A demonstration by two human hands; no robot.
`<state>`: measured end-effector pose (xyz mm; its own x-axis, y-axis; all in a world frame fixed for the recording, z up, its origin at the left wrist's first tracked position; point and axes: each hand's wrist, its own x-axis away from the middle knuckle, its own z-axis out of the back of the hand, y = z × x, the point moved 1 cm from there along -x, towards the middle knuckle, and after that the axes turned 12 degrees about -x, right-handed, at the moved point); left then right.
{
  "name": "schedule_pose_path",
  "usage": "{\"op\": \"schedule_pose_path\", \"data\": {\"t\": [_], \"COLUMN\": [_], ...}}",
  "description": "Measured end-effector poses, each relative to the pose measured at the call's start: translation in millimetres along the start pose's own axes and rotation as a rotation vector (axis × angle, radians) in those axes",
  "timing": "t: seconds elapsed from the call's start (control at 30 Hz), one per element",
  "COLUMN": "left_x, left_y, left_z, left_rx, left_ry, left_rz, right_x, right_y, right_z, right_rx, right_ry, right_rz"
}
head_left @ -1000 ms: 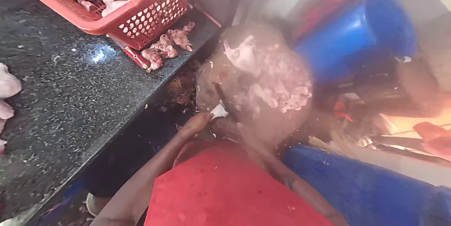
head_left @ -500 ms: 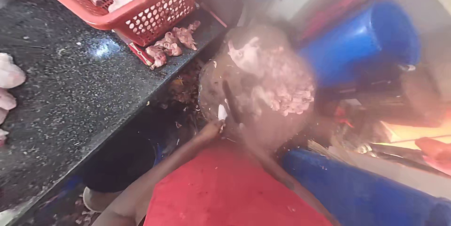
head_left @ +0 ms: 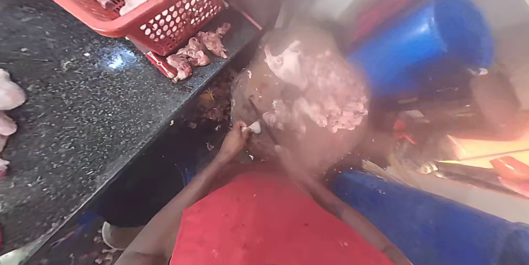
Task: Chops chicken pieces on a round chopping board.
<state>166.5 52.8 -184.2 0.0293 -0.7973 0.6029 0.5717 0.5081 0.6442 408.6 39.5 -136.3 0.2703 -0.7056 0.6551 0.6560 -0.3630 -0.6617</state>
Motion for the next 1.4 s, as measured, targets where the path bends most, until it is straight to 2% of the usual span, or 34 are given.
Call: {"op": "schedule_pose_path", "data": {"t": [0.07,0.13,0.3,0.37,0.4,0.43,0.47,0.53,0.57,0.6,0.67,0.83,0.9,0.93,0.97,1.03,1.07,1.1,1.17,1.23,1.3,1.4], "left_x": [1,1,4,4,4,4,3,4,5,4,8,8,7,7,7,6,7,6,3,-5,-18,-43], "left_y": [-2,0,1,0,-1,-2,-3,-4,-4,-4,-6,-5,-6,-5,-4,-1,0,1,5,10,19,46], "left_z": [-1,-2,-2,-2,-2,-3,-3,-4,-4,-3,-6,-9,-9,-9,-8,-5,-5,-4,0,5,17,38], "left_rx": [0.044,-0.043,-0.28,-0.303,-0.305,-0.303,-0.296,-0.295,-0.298,-0.296,-0.289,-0.292,-0.304,-0.312,-0.322,-0.358,-0.389,-0.414,-0.377,-0.159,0.061,0.121], "left_ry": [-0.011,-0.014,0.038,0.047,0.048,0.052,0.059,0.067,0.065,0.071,0.071,0.097,0.092,0.082,0.075,0.055,0.038,0.024,-0.006,0.021,0.092,0.228], "left_rz": [-0.021,0.001,0.024,0.02,0.014,0.003,-0.014,-0.023,-0.017,-0.014,-0.018,-0.022,-0.019,-0.017,-0.018,-0.017,-0.011,-0.008,-0.032,-0.151,-0.26,-0.29], "right_x": [7,14,48,40,30,19,12,-1,-3,-2,17,64,55,43,31,9,5,7,22,43,64,69], "right_y": [-12,-27,-101,-91,-71,-45,-24,-3,-1,-7,-28,-113,-100,-71,-40,-1,7,10,17,21,35,77], "right_z": [11,24,39,28,21,15,15,19,20,25,31,32,13,3,-4,-6,-5,-1,13,32,51,72], "right_rx": [0.013,-0.056,-0.51,-0.511,-0.416,-0.277,-0.136,0.013,0.035,0.025,-0.106,-0.756,-0.804,-0.667,-0.43,-0.146,-0.113,-0.105,-0.114,-0.099,-0.045,0.12], "right_ry": [0.045,0.112,0.072,0.124,0.173,0.191,0.145,-0.011,-0.029,-0.022,0.018,0.0,0.055,0.096,0.13,-0.039,-0.051,-0.004,0.104,0.145,0.089,-0.135], "right_rz": [0.042,0.228,0.657,0.785,0.79,0.74,0.581,0.123,0.026,0.02,0.174,0.734,0.858,0.841,0.719,0.217,0.051,-0.019,-0.021,-0.051,-0.083,-0.177]}}
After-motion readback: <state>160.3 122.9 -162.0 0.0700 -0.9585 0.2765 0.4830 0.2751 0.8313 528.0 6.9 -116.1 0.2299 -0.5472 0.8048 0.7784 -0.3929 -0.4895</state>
